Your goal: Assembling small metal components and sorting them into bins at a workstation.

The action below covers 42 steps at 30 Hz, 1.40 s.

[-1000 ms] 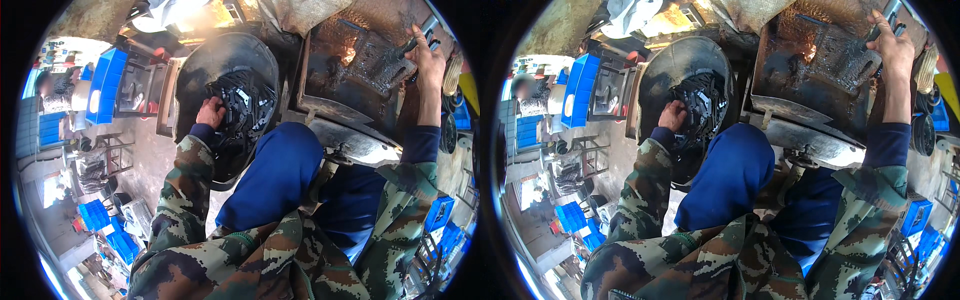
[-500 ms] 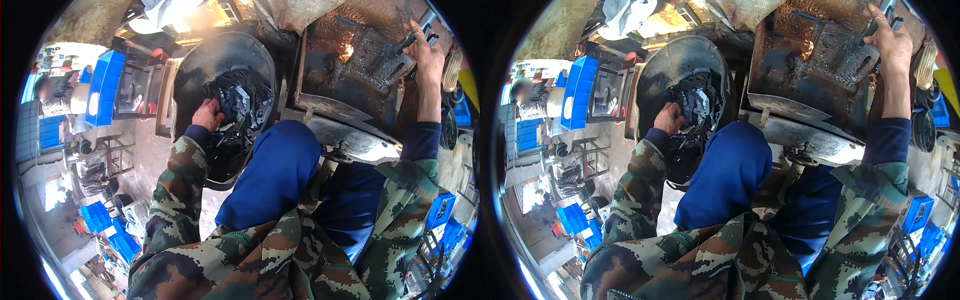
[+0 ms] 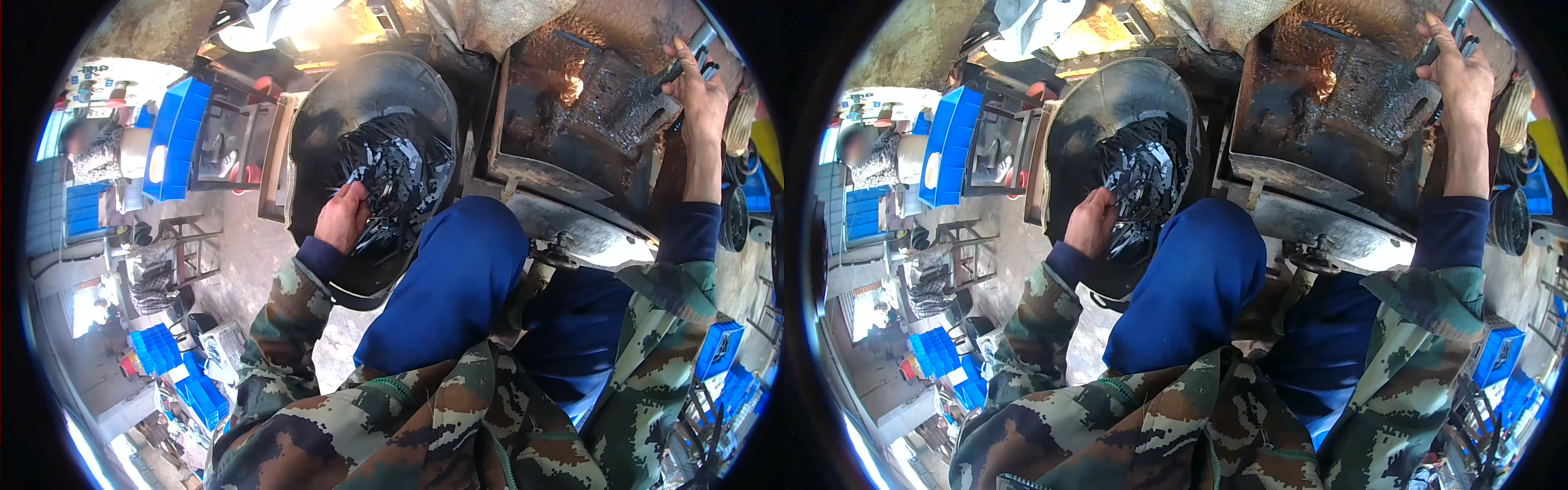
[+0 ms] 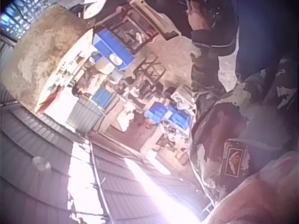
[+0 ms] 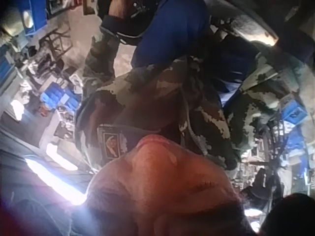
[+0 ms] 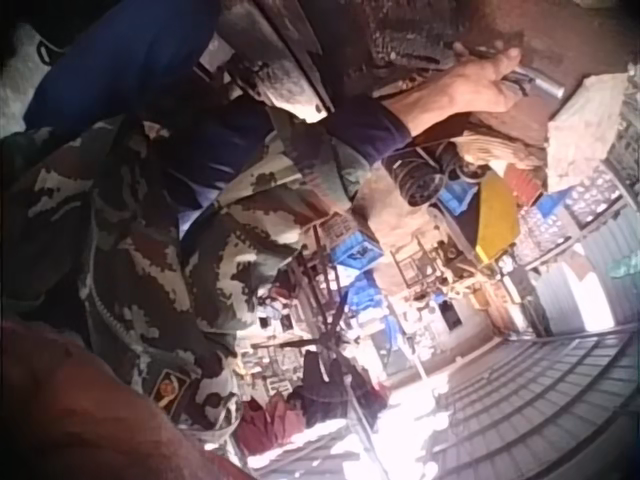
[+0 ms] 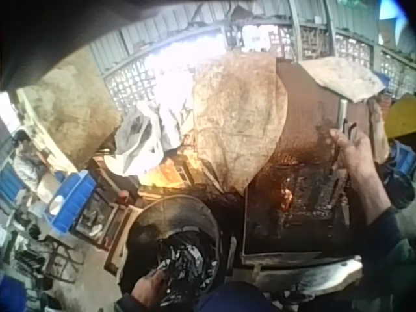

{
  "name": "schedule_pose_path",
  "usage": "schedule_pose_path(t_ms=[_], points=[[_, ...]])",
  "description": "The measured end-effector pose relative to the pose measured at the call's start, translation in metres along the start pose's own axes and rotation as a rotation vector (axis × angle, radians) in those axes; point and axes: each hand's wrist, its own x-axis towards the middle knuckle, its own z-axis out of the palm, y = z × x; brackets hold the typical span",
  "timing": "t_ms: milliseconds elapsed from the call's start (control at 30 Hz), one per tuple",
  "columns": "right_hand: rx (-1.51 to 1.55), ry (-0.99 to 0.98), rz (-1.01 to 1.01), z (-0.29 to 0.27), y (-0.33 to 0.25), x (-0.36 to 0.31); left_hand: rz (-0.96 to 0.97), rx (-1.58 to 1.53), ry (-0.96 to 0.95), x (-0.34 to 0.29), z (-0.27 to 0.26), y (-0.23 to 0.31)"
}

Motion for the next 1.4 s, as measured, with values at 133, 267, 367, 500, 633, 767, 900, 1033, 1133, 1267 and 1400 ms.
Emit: schedule_pose_path(t_ms=[133,267,367,500,633,767,900,1033,1133,1267,1400], points=[[-0.051,-0.013,0.022,-0.001,0.002,0.002,0.020,0.017,0.101,-0.008,-0.020,0.001],[-0.018,-0.019,0.014,-0.004,0.004,0.004,-0.266,-0.283,0.166,-0.011,-0.032,0.007],[-0.015,-0.029,0.006,-0.001,0.003,0.003,-0.402,-0.597,0.260,-0.018,-0.018,0.004],[-0.020,-0.014,0.005,0.002,0.001,0.001,-0.453,-0.681,0.161,-0.039,0.010,-0.005],[-0.005,-0.036,0.008,-0.001,0.002,0.001,-0.480,-0.737,0.074,-0.049,0.013,-0.012],[0.022,-0.014,0.020,-0.004,0.003,0.002,-0.482,-0.648,-0.032,-0.047,0.007,-0.021],[-0.011,-0.030,0.008,0.001,0.001,0.000,-0.509,-0.685,-0.095,-0.052,0.002,-0.028],[-0.043,0.017,0.036,0.006,-0.012,-0.009,-0.605,-0.799,-0.204,-0.056,0.001,-0.023],[-0.104,0.002,0.050,0.004,-0.008,-0.006,-0.617,-0.780,-0.214,-0.057,0.003,-0.020],[-0.066,-0.012,0.011,-0.004,0.011,0.010,-0.629,-0.729,-0.273,-0.055,0.004,-0.019],[-0.073,-0.022,0.017,0.002,-0.003,-0.002,-0.623,-0.730,-0.248,-0.053,0.013,-0.022]])
